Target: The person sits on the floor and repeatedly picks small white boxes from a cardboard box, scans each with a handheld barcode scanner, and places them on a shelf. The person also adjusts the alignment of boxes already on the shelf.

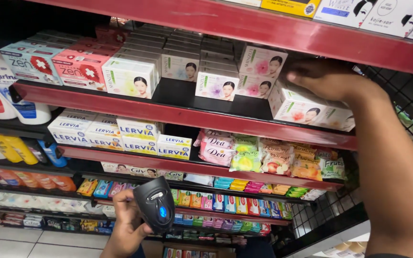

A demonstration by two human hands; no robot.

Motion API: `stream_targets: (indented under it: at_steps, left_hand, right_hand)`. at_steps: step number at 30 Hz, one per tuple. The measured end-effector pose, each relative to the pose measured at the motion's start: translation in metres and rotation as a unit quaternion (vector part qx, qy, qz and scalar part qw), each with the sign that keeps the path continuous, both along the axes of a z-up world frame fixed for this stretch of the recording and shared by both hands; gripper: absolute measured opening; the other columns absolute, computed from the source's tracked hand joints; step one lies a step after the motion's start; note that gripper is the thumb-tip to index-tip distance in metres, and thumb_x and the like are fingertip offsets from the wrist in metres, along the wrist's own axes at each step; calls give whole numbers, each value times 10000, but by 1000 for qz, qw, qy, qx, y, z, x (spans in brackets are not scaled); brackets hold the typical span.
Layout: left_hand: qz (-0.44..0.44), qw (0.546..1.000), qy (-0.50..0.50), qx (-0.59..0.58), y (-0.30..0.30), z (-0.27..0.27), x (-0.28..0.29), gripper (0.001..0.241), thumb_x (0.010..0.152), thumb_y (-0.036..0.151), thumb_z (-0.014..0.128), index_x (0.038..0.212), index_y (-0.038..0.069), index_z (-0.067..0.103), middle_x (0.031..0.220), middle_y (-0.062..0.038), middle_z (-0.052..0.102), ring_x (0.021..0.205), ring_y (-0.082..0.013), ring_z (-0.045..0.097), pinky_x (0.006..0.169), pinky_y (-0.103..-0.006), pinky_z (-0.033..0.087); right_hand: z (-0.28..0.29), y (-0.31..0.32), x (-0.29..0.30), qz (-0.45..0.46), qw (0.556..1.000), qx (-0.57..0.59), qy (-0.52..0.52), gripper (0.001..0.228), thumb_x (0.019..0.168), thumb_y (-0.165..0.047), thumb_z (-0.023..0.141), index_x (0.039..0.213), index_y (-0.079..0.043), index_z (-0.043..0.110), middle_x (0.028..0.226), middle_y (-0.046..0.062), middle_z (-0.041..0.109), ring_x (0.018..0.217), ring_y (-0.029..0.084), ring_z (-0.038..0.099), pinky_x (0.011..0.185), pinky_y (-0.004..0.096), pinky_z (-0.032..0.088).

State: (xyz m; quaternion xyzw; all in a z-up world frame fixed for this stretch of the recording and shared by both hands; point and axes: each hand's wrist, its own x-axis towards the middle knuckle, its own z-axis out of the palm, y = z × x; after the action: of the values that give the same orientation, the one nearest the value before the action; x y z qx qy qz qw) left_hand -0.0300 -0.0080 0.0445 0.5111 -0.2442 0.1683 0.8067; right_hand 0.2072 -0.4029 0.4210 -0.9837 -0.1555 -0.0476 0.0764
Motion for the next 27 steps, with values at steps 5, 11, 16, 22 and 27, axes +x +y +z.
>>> stream_targets:
  at_steps: [5,11,16,22,27]
  left_hand:
    - [3,1000,-3,-2,1,4,-3,855,876,209,835,1422,124,183,1363,-181,501,1205,-237,556,1011,-387,459]
    - [29,1000,-9,3,8,-6,-2,845,880,235,840,1422,90,209,1356,-176,491,1229,-245,538,1039,-400,446]
    - [46,999,-7,22,16,-10,-4,857,875,243,842,1431,93,207,1352,-171,499,1240,-243,541,1050,-398,443]
    - [37,999,5,4,14,-8,-4,873,865,246,846,1428,99,195,1350,-175,508,1226,-247,556,1029,-398,463]
    - [32,999,-5,-7,12,-11,-3,882,862,257,852,1431,96,197,1351,-173,505,1211,-242,569,1009,-391,487]
  right_hand:
    - [-3,-8,-27,-67,997,-31,-20,691,945,-691,455,1512,-301,523,1501,148,525,1382,373,477,1116,478,383]
    - [-54,11,-111,73,921,-36,-381,369,1079,-397,706,1193,-48,744,1049,152,713,990,316,652,925,453,539]
    - [-106,24,-139,73,909,-50,-408,379,872,-328,787,1130,-55,738,1142,129,698,1059,312,641,900,431,511]
    - [-122,14,-123,37,907,-48,-418,376,890,-339,798,1125,-62,704,1133,106,689,1091,312,639,924,460,460]
    - [-125,20,-116,42,906,-43,-419,402,885,-376,804,1092,-48,695,1102,124,667,1074,326,616,923,461,452]
